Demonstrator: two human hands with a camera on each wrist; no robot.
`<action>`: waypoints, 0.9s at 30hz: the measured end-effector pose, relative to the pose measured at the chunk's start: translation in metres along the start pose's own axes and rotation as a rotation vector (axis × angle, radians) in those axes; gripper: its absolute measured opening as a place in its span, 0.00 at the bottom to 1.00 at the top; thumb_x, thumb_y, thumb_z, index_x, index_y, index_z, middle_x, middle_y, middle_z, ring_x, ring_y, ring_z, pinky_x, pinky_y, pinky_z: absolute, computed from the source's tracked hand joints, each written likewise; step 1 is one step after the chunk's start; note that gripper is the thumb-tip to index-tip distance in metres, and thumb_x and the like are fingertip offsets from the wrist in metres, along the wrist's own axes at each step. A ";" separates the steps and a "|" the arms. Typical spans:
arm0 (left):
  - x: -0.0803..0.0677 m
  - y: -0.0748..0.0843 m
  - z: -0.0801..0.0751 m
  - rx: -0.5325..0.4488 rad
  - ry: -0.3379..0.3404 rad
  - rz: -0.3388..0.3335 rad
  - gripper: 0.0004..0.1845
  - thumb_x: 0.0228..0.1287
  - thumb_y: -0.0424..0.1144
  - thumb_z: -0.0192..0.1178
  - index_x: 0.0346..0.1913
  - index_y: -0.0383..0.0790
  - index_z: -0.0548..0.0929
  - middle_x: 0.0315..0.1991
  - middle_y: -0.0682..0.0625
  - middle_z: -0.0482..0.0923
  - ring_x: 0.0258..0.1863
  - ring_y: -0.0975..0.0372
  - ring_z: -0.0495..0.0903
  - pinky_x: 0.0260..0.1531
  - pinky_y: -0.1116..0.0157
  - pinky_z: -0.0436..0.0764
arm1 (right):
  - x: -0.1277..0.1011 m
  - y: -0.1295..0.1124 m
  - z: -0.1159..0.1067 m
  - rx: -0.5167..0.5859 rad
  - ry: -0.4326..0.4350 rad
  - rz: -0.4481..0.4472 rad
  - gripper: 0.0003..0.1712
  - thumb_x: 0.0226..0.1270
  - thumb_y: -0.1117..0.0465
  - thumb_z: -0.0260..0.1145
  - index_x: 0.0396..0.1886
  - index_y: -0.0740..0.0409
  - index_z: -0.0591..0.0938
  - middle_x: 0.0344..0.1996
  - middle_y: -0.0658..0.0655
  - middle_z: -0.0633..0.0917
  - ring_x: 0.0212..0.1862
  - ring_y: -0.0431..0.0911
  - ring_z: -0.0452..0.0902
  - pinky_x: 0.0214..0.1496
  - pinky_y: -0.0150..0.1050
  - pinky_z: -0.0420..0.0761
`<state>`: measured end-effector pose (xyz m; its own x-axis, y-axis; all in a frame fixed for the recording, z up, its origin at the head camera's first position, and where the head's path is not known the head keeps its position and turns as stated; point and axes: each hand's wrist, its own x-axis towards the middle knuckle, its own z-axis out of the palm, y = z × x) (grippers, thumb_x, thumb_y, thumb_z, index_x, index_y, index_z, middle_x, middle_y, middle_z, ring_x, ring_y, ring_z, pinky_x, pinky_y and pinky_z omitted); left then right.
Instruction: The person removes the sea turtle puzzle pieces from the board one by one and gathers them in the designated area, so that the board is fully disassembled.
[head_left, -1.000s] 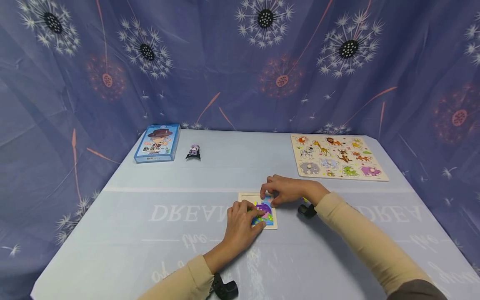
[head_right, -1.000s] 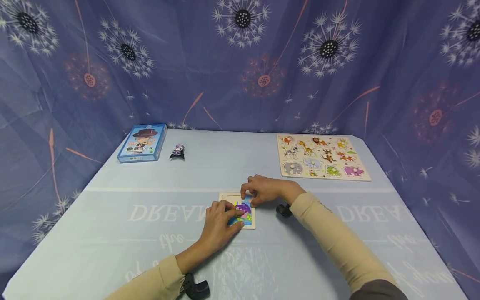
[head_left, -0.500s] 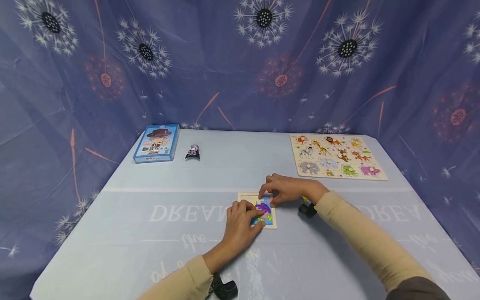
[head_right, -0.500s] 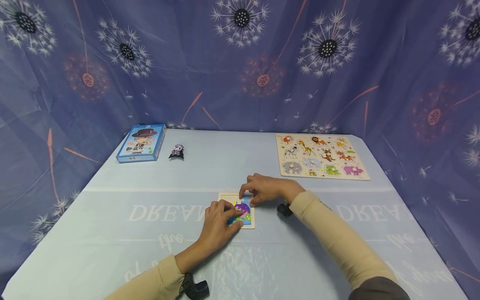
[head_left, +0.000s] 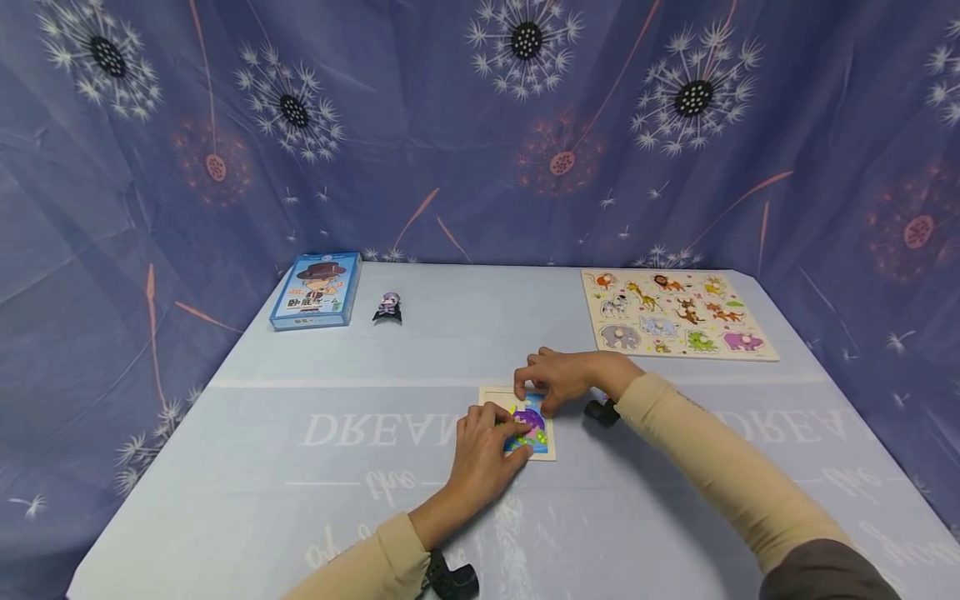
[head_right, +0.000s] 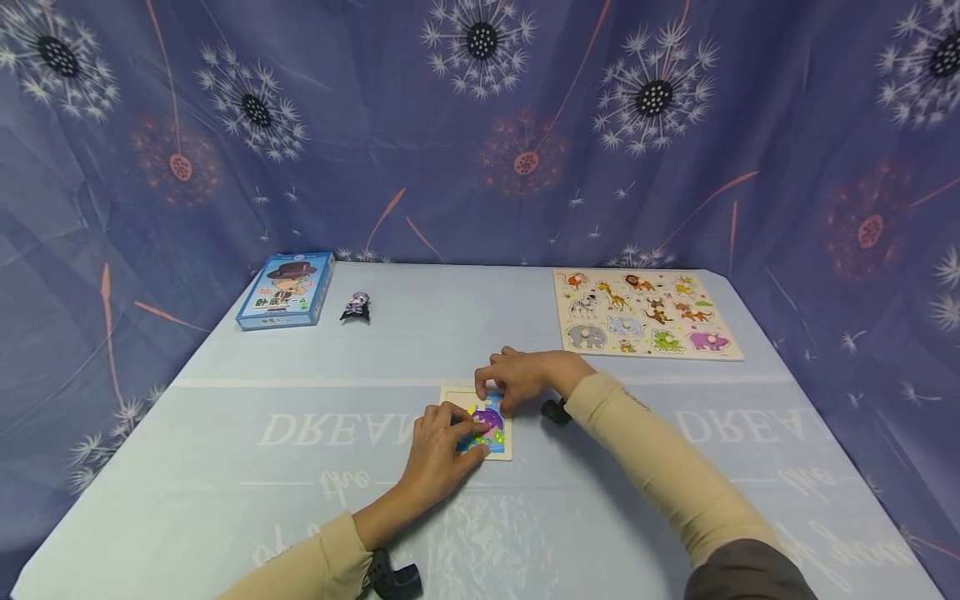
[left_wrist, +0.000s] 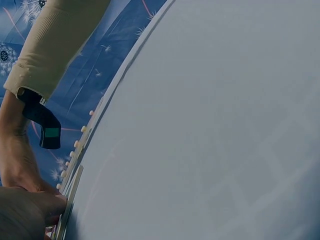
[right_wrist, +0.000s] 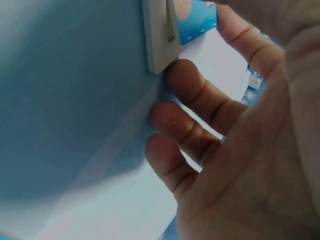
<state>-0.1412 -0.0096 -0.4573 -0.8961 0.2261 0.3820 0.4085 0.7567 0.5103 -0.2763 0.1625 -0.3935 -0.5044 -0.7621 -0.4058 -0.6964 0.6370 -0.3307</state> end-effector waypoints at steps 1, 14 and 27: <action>0.000 0.000 0.000 -0.002 -0.006 -0.004 0.14 0.50 0.45 0.67 0.43 0.51 0.88 0.41 0.53 0.74 0.45 0.59 0.68 0.47 0.56 0.64 | 0.000 -0.001 0.000 0.004 -0.001 0.005 0.19 0.51 0.55 0.72 0.42 0.39 0.75 0.38 0.51 0.73 0.44 0.44 0.62 0.46 0.39 0.65; 0.000 0.000 0.000 -0.003 0.001 0.013 0.15 0.50 0.45 0.67 0.43 0.51 0.88 0.41 0.52 0.74 0.45 0.58 0.67 0.48 0.56 0.64 | -0.015 0.007 0.022 0.063 0.229 -0.015 0.30 0.53 0.53 0.72 0.56 0.39 0.73 0.39 0.48 0.76 0.44 0.42 0.64 0.47 0.38 0.68; 0.000 -0.002 0.002 0.025 0.029 0.038 0.14 0.49 0.44 0.68 0.42 0.50 0.89 0.40 0.52 0.74 0.43 0.59 0.67 0.46 0.56 0.65 | -0.035 -0.011 0.065 -0.011 0.580 0.130 0.21 0.54 0.51 0.71 0.49 0.47 0.83 0.36 0.47 0.74 0.39 0.41 0.61 0.41 0.34 0.63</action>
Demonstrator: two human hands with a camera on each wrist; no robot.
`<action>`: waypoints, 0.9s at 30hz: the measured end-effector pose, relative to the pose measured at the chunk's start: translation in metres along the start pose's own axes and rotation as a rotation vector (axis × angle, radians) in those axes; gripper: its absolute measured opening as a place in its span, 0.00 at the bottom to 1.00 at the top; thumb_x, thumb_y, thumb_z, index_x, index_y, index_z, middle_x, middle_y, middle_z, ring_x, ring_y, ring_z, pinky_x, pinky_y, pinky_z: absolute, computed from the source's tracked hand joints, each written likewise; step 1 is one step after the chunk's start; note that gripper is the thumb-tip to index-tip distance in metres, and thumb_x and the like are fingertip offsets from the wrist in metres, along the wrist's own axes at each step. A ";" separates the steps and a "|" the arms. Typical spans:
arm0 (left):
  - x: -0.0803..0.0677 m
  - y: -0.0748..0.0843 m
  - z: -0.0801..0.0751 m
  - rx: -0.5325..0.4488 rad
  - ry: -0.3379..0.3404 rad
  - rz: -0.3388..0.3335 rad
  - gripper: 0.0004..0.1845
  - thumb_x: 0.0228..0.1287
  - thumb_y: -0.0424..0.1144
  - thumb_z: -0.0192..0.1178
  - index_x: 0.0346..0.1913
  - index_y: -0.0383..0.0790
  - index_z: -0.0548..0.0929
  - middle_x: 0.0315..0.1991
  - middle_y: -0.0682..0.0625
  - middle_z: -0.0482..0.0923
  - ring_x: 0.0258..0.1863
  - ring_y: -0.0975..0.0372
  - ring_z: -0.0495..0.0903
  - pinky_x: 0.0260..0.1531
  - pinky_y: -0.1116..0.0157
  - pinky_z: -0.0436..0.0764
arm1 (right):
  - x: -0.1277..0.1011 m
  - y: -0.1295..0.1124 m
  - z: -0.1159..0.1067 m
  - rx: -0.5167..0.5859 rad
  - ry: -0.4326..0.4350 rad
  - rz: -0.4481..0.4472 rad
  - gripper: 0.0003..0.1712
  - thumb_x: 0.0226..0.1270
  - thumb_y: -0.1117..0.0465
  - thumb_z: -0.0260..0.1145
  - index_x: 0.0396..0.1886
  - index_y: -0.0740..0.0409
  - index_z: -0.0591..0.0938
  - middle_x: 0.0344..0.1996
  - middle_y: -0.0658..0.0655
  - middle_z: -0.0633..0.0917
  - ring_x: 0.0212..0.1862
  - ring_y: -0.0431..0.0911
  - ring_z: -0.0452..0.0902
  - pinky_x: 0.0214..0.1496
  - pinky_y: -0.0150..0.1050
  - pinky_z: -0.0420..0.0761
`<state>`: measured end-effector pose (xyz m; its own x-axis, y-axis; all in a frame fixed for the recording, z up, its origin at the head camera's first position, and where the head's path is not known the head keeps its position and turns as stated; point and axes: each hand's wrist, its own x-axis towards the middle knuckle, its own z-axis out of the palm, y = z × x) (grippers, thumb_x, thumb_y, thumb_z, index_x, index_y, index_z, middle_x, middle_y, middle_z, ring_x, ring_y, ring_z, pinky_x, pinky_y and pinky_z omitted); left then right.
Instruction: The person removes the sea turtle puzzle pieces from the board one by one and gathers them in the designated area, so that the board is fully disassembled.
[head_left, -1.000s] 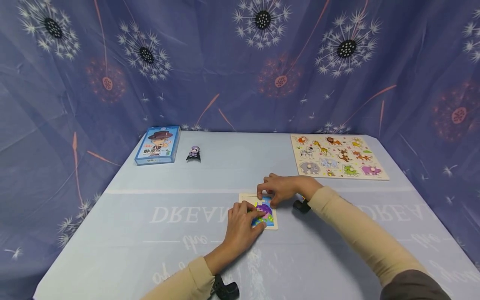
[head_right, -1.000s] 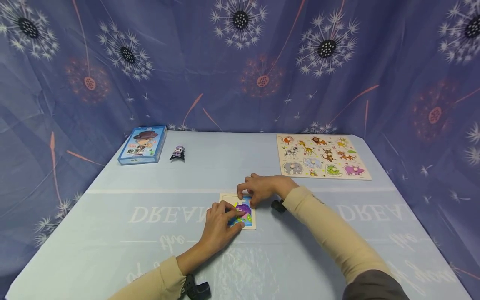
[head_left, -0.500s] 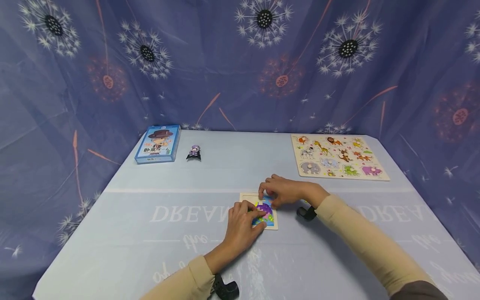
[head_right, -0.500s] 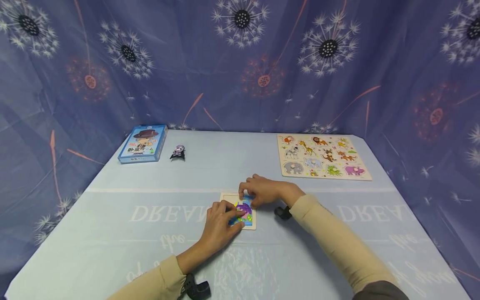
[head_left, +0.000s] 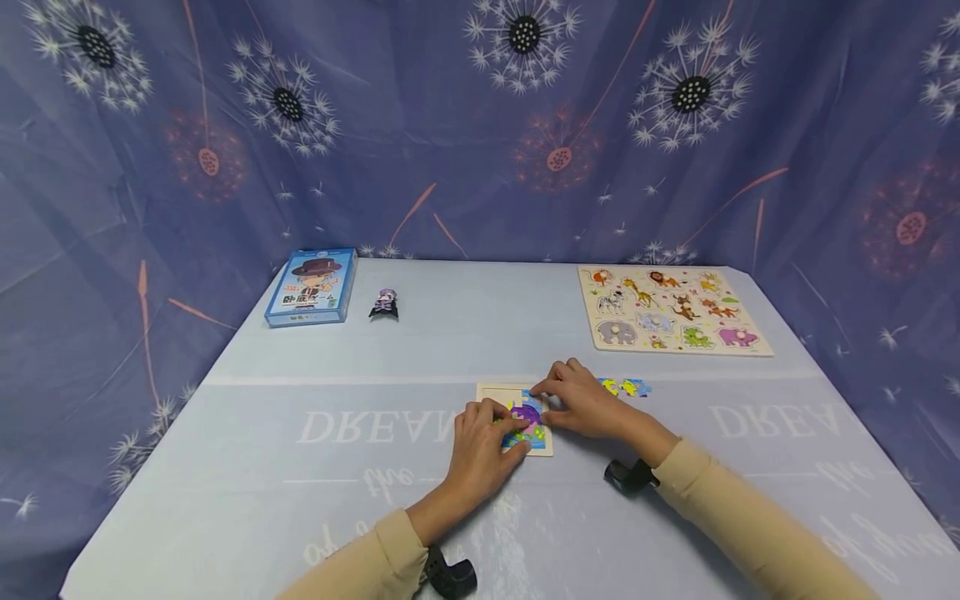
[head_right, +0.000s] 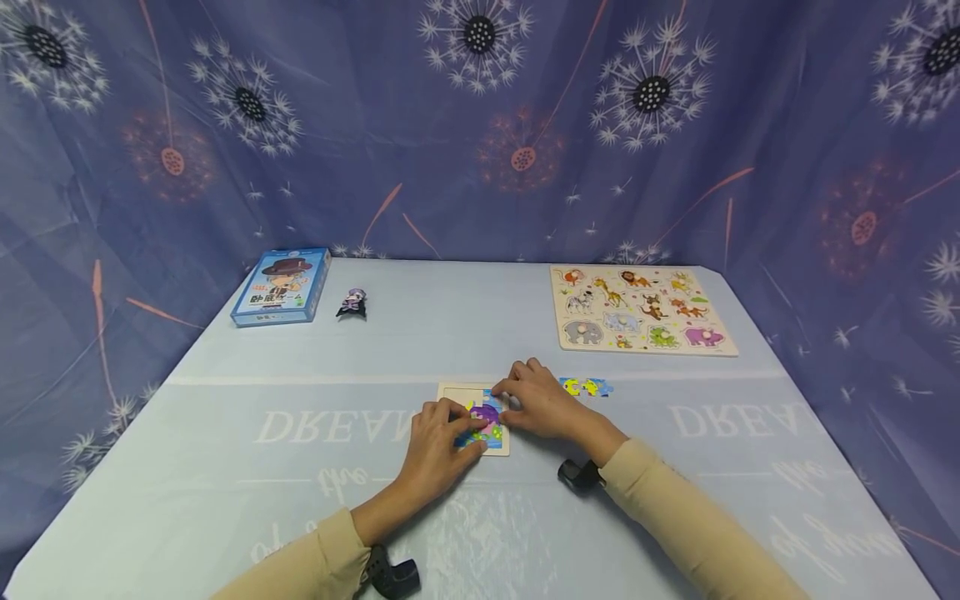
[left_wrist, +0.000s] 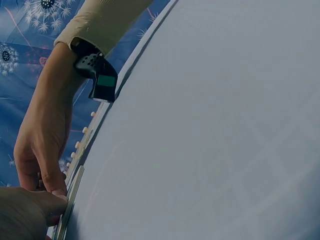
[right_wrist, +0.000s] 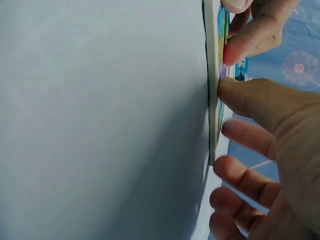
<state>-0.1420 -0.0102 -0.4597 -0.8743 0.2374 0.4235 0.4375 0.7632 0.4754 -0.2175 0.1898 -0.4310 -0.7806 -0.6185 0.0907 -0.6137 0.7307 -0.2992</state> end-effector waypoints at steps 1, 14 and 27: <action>0.000 0.000 0.000 -0.003 -0.002 0.000 0.14 0.49 0.44 0.68 0.42 0.50 0.89 0.40 0.52 0.74 0.43 0.59 0.67 0.46 0.56 0.65 | 0.000 -0.001 0.001 0.002 0.006 0.005 0.21 0.54 0.51 0.71 0.50 0.47 0.83 0.36 0.48 0.74 0.39 0.41 0.61 0.41 0.35 0.63; 0.000 -0.001 -0.002 -0.015 -0.031 -0.019 0.15 0.50 0.45 0.67 0.43 0.51 0.88 0.41 0.53 0.73 0.44 0.59 0.67 0.47 0.56 0.64 | 0.023 0.014 -0.019 -0.005 -0.254 -0.207 0.23 0.66 0.55 0.62 0.59 0.33 0.76 0.36 0.49 0.73 0.35 0.40 0.58 0.38 0.33 0.60; -0.001 0.000 -0.002 -0.019 -0.030 -0.014 0.14 0.51 0.46 0.68 0.43 0.51 0.88 0.41 0.52 0.74 0.44 0.59 0.67 0.47 0.55 0.65 | 0.058 -0.001 -0.041 -0.163 -0.490 -0.233 0.21 0.54 0.50 0.72 0.46 0.39 0.74 0.38 0.52 0.73 0.40 0.44 0.61 0.42 0.38 0.64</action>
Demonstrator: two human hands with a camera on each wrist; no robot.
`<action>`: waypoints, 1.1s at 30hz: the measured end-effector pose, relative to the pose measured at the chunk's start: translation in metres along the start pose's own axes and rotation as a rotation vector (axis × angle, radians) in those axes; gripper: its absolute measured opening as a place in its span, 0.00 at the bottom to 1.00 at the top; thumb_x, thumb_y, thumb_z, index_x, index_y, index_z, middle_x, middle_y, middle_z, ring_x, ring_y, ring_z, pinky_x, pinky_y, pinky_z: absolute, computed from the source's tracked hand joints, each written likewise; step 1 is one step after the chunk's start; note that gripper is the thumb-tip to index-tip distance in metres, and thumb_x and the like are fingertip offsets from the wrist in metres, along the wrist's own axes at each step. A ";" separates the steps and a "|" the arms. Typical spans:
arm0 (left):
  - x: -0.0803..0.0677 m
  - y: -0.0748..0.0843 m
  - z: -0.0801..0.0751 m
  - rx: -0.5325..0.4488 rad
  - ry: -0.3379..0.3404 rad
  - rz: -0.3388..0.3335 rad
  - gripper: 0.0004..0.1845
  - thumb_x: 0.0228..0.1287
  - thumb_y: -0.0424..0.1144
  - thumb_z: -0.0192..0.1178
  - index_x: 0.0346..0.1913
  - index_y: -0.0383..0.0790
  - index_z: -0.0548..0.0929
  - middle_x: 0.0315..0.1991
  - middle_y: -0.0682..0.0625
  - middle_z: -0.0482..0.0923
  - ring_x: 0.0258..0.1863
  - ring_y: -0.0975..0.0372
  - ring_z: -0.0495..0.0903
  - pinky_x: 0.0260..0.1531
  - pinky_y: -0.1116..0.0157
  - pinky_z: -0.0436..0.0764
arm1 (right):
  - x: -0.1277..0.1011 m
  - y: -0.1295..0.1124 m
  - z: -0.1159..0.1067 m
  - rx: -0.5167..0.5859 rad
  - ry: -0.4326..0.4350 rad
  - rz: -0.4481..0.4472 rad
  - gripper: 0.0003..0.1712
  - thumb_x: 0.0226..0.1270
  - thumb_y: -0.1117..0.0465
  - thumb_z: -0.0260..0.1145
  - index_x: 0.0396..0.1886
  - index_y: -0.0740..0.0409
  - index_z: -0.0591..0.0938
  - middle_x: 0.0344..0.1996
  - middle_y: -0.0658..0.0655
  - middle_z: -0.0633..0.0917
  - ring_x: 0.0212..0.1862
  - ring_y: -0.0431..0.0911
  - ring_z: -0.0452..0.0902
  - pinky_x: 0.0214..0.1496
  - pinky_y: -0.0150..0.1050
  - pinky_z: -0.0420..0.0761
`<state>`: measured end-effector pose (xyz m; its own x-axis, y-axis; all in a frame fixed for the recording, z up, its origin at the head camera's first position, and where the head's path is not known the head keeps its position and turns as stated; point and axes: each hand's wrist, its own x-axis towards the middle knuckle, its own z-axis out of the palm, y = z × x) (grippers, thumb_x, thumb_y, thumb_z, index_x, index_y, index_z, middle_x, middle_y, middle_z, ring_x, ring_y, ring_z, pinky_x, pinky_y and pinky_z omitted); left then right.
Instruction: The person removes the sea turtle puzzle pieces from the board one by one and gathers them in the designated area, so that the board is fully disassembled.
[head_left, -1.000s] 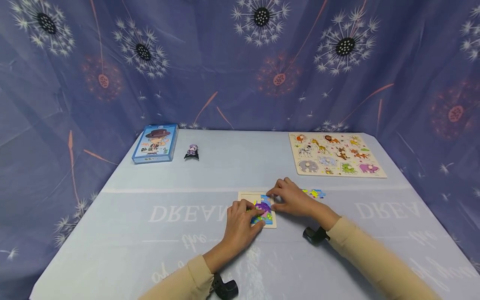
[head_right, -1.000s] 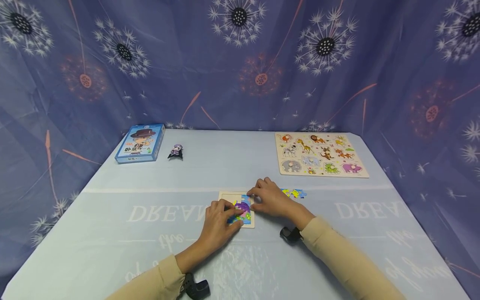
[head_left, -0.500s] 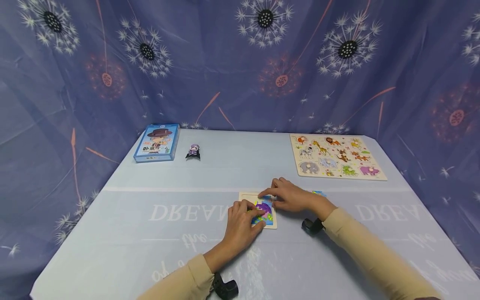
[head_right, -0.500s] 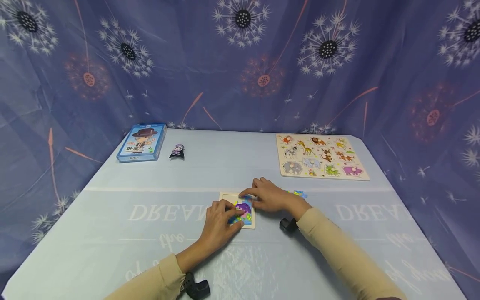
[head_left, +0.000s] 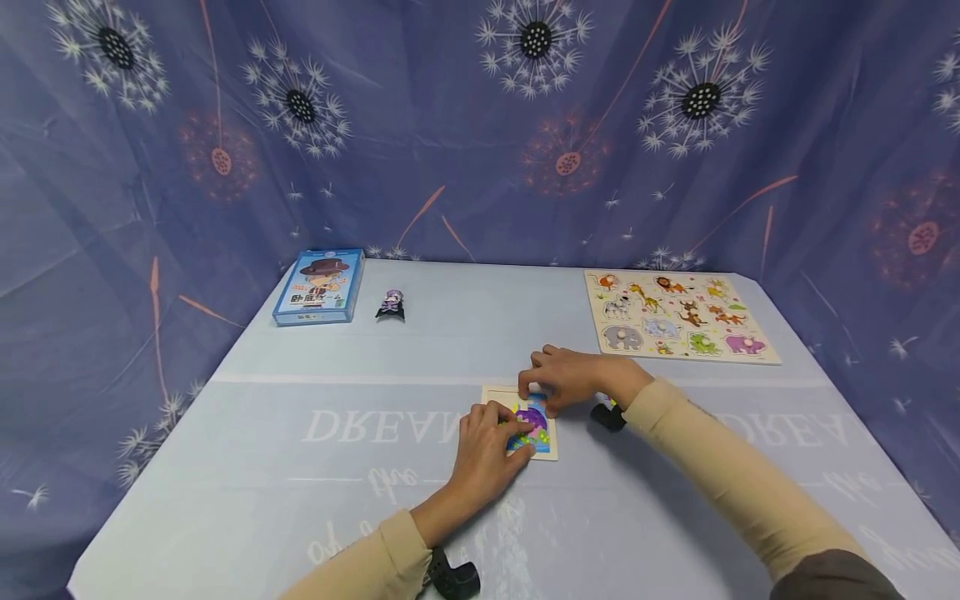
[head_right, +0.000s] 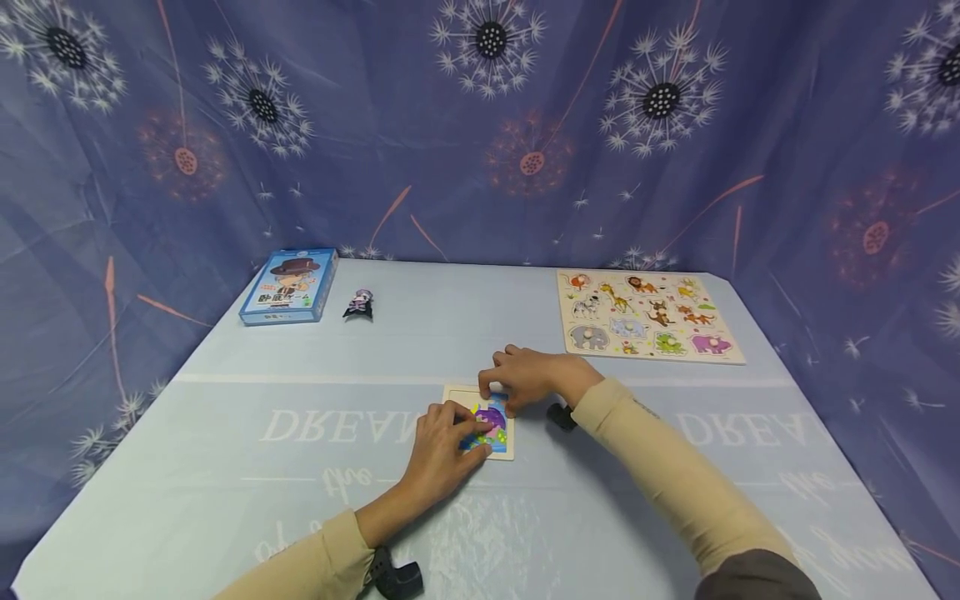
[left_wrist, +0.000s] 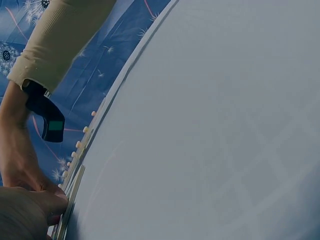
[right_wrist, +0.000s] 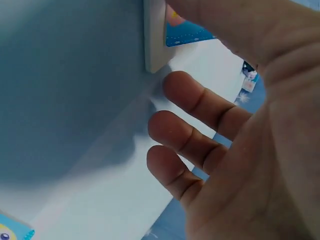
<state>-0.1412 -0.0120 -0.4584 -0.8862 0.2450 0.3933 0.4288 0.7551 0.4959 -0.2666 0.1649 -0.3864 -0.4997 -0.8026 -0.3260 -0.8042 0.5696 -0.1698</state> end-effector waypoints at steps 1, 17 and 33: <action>0.000 0.000 0.000 0.001 0.003 0.001 0.14 0.51 0.46 0.68 0.43 0.51 0.88 0.41 0.51 0.74 0.44 0.59 0.67 0.47 0.55 0.65 | 0.001 0.000 0.000 0.014 -0.006 0.008 0.21 0.54 0.50 0.72 0.45 0.40 0.74 0.38 0.52 0.73 0.40 0.44 0.61 0.43 0.38 0.64; 0.000 0.001 0.001 0.006 0.017 0.013 0.14 0.50 0.45 0.68 0.42 0.50 0.88 0.41 0.52 0.73 0.44 0.59 0.67 0.48 0.55 0.65 | -0.023 0.002 0.042 0.154 0.405 0.002 0.20 0.57 0.56 0.70 0.49 0.43 0.77 0.41 0.45 0.79 0.44 0.40 0.65 0.47 0.40 0.70; 0.000 0.001 0.002 0.017 0.035 0.014 0.14 0.48 0.44 0.69 0.41 0.50 0.89 0.40 0.52 0.74 0.44 0.59 0.67 0.47 0.56 0.65 | -0.023 -0.007 0.059 0.278 0.499 0.177 0.23 0.56 0.55 0.70 0.52 0.55 0.81 0.40 0.48 0.79 0.43 0.41 0.65 0.45 0.37 0.69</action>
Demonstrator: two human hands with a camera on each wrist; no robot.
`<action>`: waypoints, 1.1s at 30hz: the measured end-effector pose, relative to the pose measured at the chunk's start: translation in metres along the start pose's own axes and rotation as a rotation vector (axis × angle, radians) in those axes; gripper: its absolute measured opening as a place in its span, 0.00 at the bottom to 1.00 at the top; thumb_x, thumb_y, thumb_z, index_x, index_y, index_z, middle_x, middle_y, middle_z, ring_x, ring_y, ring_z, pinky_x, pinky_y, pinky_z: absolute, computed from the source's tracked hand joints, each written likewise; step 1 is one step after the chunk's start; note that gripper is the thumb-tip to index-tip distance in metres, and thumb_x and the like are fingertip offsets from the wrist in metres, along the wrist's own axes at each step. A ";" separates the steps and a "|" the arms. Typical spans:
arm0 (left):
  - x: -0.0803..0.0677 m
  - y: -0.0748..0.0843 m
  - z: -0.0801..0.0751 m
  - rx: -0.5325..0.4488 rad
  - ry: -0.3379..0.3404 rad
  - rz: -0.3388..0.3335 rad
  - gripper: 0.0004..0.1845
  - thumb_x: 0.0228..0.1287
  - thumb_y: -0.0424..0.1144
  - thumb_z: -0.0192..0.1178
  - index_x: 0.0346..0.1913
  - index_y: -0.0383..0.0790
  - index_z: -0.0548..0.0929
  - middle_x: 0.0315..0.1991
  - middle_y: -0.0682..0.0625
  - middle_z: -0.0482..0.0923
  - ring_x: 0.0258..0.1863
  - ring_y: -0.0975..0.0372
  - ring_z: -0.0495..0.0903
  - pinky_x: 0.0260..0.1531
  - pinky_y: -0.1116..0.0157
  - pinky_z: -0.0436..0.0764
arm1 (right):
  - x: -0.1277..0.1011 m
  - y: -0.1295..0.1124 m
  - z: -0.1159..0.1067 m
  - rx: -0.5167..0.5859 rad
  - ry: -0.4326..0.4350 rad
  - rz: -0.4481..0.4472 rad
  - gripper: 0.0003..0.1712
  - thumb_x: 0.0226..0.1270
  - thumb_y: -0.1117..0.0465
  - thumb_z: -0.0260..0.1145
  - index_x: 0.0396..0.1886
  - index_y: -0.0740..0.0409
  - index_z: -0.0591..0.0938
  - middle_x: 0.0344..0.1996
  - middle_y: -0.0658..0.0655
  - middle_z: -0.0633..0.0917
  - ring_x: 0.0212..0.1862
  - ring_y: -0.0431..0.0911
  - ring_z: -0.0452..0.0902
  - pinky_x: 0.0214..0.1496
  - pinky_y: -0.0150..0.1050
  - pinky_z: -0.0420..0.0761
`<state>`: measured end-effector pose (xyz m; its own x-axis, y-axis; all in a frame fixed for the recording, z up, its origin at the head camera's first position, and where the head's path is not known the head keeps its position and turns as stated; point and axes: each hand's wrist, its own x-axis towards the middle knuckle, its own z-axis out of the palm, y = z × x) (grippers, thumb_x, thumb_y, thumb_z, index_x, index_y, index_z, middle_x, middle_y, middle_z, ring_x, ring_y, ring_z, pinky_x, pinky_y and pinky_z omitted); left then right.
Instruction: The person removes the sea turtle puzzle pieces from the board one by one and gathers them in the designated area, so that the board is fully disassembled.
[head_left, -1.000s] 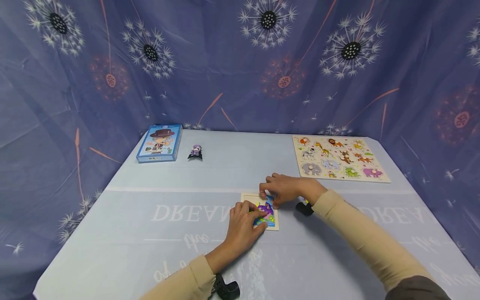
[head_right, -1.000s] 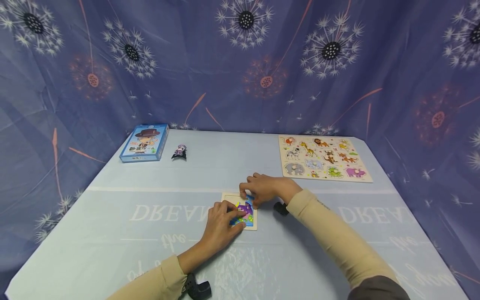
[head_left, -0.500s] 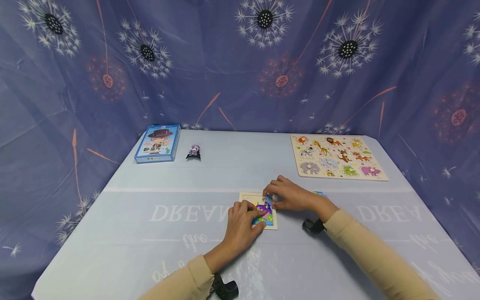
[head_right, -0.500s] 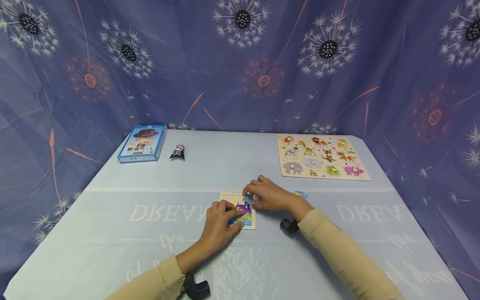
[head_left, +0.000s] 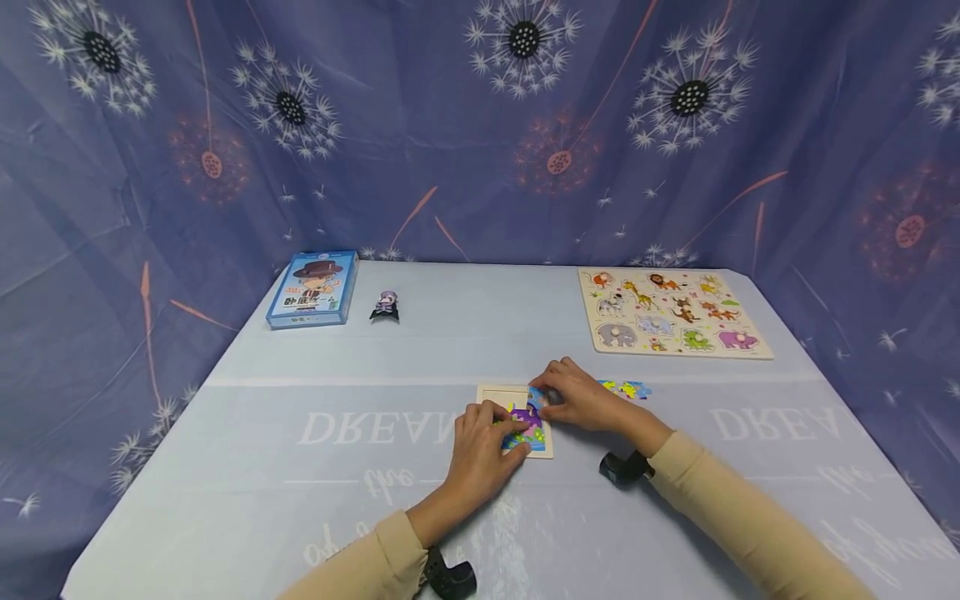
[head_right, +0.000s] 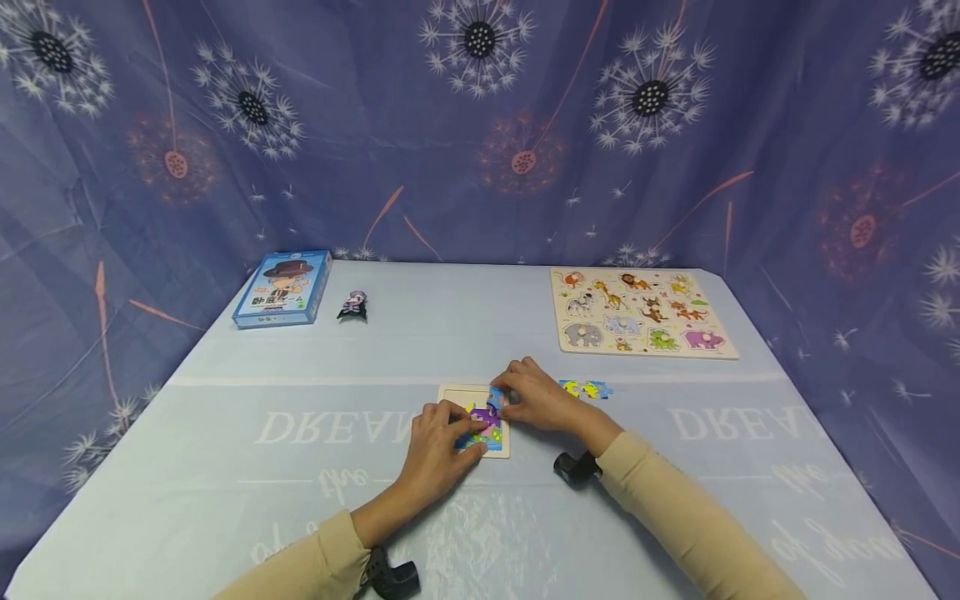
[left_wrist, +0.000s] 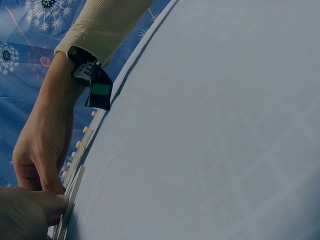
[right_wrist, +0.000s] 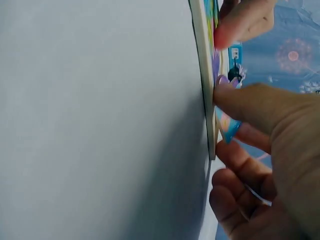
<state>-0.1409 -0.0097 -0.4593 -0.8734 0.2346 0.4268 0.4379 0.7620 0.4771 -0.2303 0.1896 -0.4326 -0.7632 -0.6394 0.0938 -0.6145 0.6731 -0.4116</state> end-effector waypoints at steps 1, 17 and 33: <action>0.000 0.000 0.000 0.003 0.001 -0.001 0.14 0.48 0.44 0.69 0.41 0.50 0.89 0.40 0.52 0.74 0.44 0.59 0.67 0.47 0.56 0.65 | 0.000 -0.001 0.001 0.001 0.006 0.013 0.22 0.57 0.55 0.70 0.51 0.55 0.82 0.39 0.48 0.78 0.42 0.40 0.65 0.44 0.36 0.68; 0.000 0.000 -0.002 -0.006 0.001 -0.003 0.14 0.49 0.45 0.68 0.41 0.50 0.88 0.41 0.51 0.74 0.44 0.58 0.68 0.47 0.56 0.65 | 0.005 -0.007 0.008 -0.181 0.126 -0.072 0.16 0.55 0.57 0.69 0.44 0.57 0.85 0.34 0.50 0.81 0.40 0.42 0.69 0.41 0.37 0.73; 0.000 0.001 0.000 -0.007 -0.001 0.002 0.14 0.49 0.45 0.69 0.41 0.50 0.89 0.40 0.51 0.74 0.44 0.58 0.68 0.47 0.55 0.65 | 0.006 -0.001 -0.002 -0.194 0.026 -0.178 0.19 0.59 0.56 0.68 0.50 0.55 0.82 0.40 0.50 0.79 0.45 0.42 0.70 0.46 0.38 0.75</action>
<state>-0.1402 -0.0092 -0.4588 -0.8727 0.2369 0.4270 0.4412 0.7572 0.4817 -0.2350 0.1854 -0.4298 -0.6431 -0.7459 0.1734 -0.7643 0.6111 -0.2056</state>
